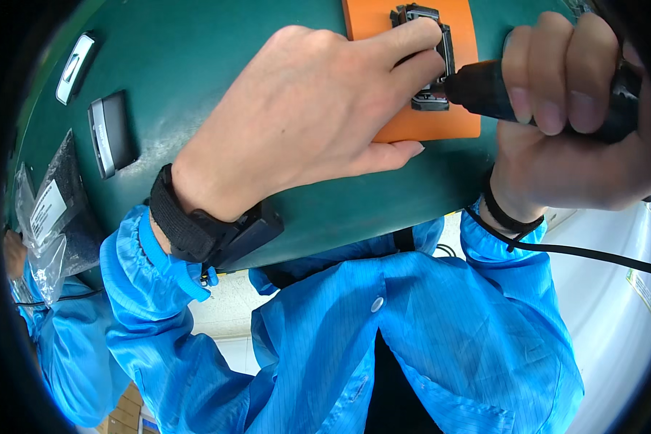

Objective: Assembling plastic housing components using an electric screwdriver.

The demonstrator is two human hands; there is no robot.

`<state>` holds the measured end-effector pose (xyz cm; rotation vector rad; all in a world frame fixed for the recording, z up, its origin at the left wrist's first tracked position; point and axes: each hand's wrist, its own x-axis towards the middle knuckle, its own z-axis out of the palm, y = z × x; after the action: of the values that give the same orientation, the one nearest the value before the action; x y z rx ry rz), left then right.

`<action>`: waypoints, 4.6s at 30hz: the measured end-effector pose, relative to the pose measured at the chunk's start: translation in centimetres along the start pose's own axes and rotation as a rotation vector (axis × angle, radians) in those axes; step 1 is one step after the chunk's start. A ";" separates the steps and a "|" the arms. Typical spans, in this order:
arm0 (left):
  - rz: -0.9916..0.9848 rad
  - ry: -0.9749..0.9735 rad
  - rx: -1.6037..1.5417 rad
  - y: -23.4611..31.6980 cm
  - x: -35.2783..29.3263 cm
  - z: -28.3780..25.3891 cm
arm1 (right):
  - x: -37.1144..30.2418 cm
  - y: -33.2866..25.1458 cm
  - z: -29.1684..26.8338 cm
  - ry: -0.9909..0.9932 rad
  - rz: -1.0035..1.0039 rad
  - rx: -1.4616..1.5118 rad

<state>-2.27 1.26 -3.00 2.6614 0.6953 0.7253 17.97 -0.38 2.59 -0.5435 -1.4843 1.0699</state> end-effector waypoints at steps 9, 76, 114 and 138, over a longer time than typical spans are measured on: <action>-0.002 -0.017 -0.037 -0.3 -0.1 0.1 | 0.5 0.7 0.5 -0.113 -0.032 -0.038; 0.758 -0.151 -2.091 0.8 3.6 -6.6 | -9.7 -4.8 -6.4 0.651 -0.124 0.156; -0.658 0.094 -0.143 -14.0 30.3 3.8 | -12.0 -9.7 -10.3 1.012 0.201 -0.271; -0.420 -0.104 -0.628 -2.3 16.2 -7.8 | -12.7 -6.7 -11.4 0.925 0.063 -0.119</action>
<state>4.92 12.85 8.98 1.8907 0.8015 0.5615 33.20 -10.48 0.65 -1.0057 -0.7111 0.6199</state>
